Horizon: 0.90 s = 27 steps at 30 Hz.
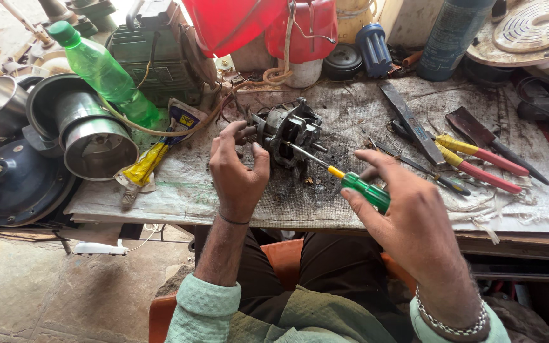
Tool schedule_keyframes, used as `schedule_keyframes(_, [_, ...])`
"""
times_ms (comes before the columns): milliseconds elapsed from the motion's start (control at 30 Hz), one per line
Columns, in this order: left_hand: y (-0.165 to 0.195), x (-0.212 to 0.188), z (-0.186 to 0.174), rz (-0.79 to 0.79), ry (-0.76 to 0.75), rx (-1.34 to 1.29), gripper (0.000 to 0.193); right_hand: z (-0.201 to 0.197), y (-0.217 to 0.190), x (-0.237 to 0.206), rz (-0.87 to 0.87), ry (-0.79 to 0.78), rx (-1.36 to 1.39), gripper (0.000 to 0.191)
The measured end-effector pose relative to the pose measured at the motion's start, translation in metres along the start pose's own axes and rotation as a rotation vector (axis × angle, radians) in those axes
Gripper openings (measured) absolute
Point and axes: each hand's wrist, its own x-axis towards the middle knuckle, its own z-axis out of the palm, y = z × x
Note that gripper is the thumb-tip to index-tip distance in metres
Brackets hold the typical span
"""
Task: The person uses a screwdriver to loosen screws on a small electric motor, then separates the housing to remove the rotor and stator. They place the disassembled components on the workbench and use a metal file on the rotor.
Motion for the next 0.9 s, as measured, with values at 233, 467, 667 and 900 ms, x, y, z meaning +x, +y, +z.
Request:
schedule_keyframes(233, [0.0031,0.0000,-0.0002,0.016,-0.036,-0.015,0.048,-0.0018,-0.0002,0.0010,0.020,-0.015,-0.031,0.052])
schedule_keyframes(467, [0.0042,0.0014,0.0000,0.021,-0.078,-0.008,0.051,-0.0011,-0.0011,0.0018,0.113,-0.061,-0.053,0.046])
schedule_keyframes(667, [0.0048,0.0014,-0.0015,0.064,-0.104,-0.009,0.056,-0.0012,-0.0020,0.0025,0.118,-0.059,-0.050,0.053])
schedule_keyframes(900, [0.0081,0.0021,-0.0034,0.072,-0.125,0.004,0.057,-0.0011,-0.0040,0.0010,-0.044,0.056,-0.053,0.047])
